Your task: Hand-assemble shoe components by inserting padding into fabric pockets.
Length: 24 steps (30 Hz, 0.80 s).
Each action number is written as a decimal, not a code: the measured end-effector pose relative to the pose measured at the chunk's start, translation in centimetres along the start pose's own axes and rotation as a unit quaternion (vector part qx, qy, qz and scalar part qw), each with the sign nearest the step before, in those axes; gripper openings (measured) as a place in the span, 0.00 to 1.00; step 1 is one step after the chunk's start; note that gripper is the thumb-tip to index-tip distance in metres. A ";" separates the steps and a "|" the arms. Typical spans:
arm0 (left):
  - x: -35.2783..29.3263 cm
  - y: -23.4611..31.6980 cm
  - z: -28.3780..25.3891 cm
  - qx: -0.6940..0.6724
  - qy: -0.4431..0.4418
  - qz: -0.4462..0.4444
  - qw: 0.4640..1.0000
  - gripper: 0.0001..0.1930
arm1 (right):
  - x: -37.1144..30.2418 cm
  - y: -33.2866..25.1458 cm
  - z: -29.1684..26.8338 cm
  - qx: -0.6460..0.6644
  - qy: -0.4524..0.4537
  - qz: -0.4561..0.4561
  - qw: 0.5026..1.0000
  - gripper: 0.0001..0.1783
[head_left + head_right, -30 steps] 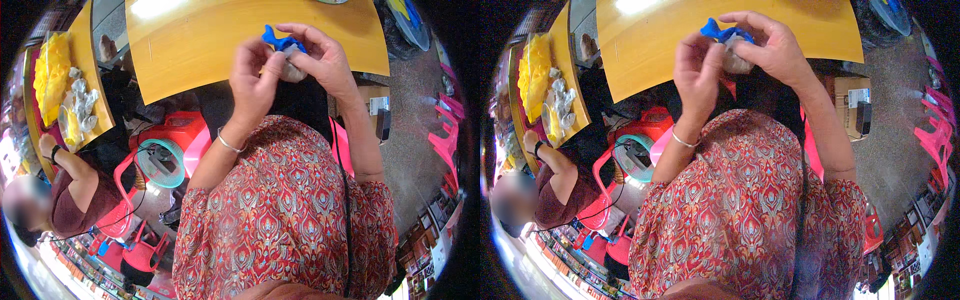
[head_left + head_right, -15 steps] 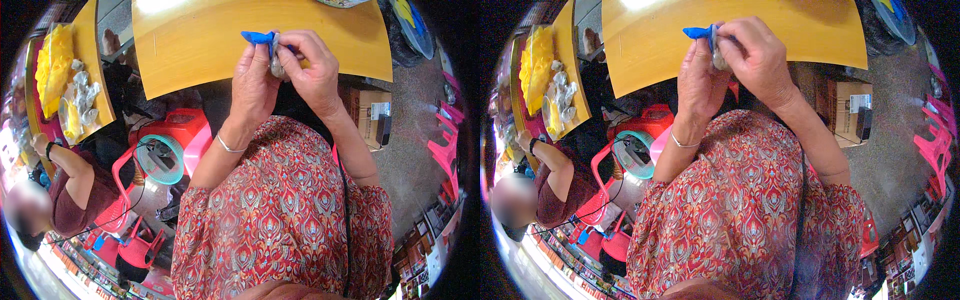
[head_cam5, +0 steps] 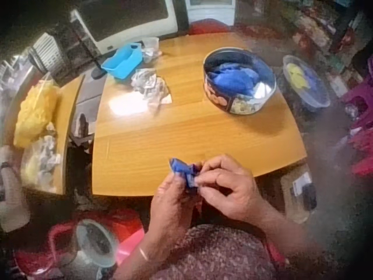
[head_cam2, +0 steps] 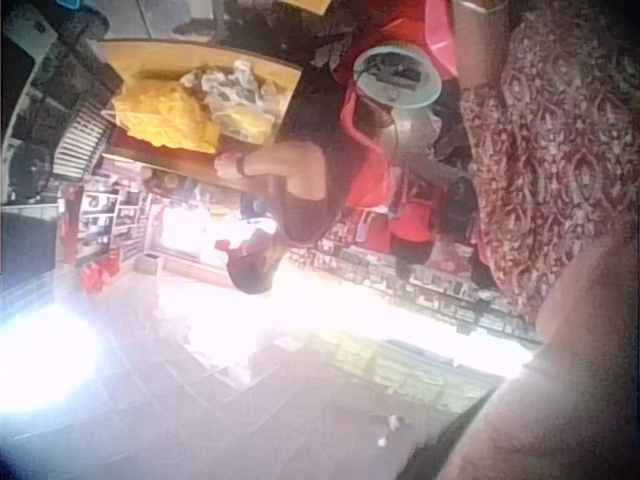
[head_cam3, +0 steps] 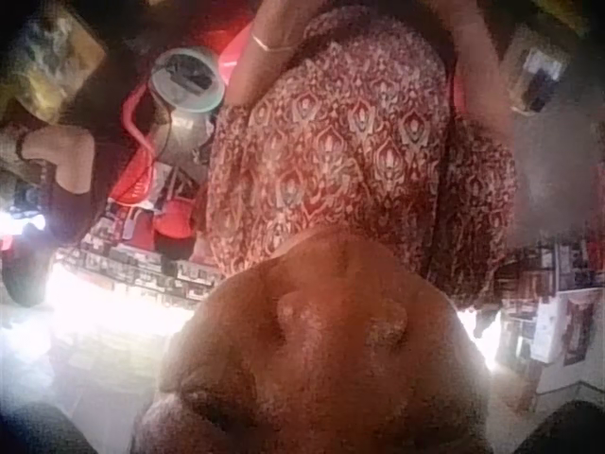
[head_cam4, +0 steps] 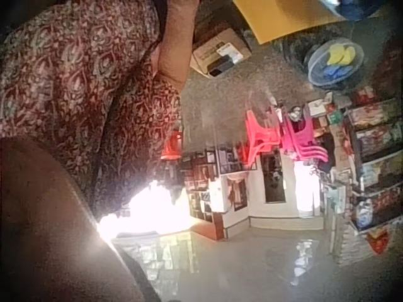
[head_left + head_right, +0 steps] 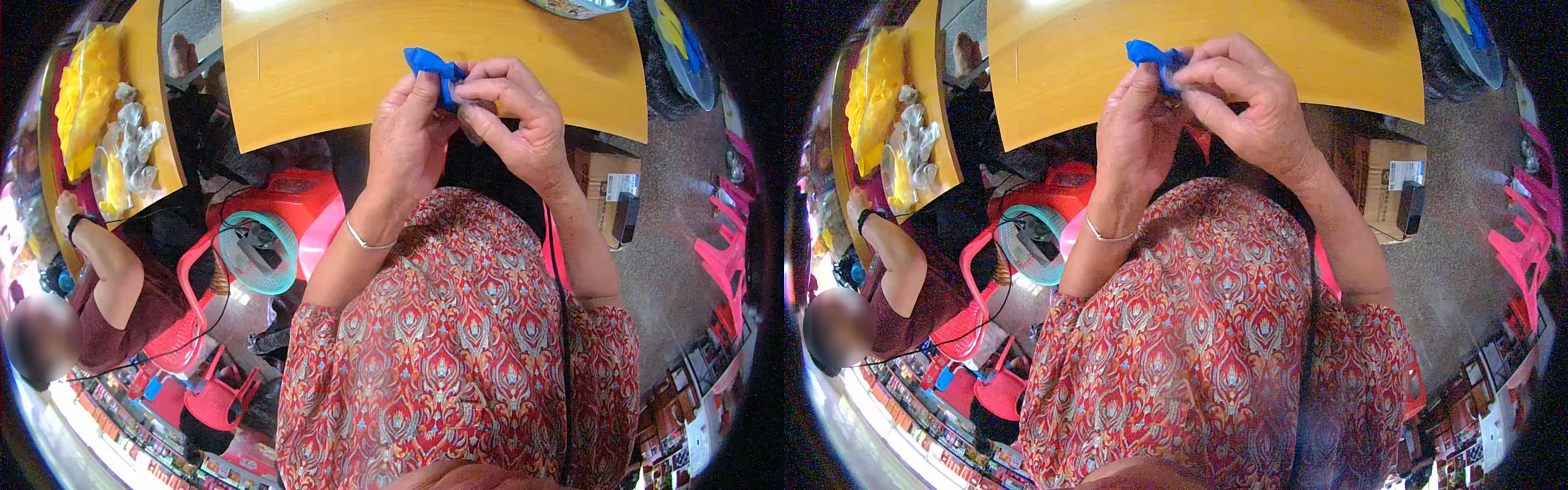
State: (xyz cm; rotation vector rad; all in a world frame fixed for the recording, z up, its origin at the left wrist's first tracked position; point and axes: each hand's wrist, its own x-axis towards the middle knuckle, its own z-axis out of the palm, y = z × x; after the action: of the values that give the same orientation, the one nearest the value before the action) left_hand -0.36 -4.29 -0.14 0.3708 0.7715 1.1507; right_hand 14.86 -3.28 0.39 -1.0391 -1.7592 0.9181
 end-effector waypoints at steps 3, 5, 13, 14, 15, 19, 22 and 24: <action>-0.2 0.0 0.5 -0.019 0.010 0.015 1.000 0.19 | 0.6 0.5 0.1 -0.040 -0.001 -0.036 0.999 0.11; -0.4 0.0 1.0 0.023 0.029 0.056 0.998 0.19 | 0.7 0.3 0.2 -0.052 0.004 -0.038 0.998 0.11; 0.6 0.1 0.9 0.132 0.007 0.095 0.987 0.19 | 1.0 1.2 -0.1 0.064 -0.020 0.036 0.997 0.10; 0.7 0.2 0.9 0.146 0.013 0.123 0.982 0.18 | 1.0 1.2 0.0 0.135 -0.026 0.073 0.988 0.10; 1.0 0.3 0.8 0.145 0.014 0.122 0.982 0.18 | 1.0 1.2 0.1 0.206 -0.031 0.109 0.972 0.11; 1.8 1.3 0.5 0.186 0.042 0.181 0.965 0.19 | 1.9 1.4 0.2 0.243 -0.030 0.126 0.961 0.11; 1.9 1.7 -0.7 0.324 0.152 0.328 0.874 0.11 | 1.9 1.5 -0.1 0.248 -0.019 0.224 0.942 0.10; 1.0 1.6 -1.0 0.463 0.125 0.415 0.773 0.07 | 1.9 1.6 0.2 0.288 0.036 0.250 0.924 0.10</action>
State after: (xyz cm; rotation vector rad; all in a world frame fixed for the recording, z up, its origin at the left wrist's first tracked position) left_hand -1.98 -2.86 -0.22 1.5336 1.4810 1.5807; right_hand 14.63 -0.95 -0.51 -1.1107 -1.0535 1.5736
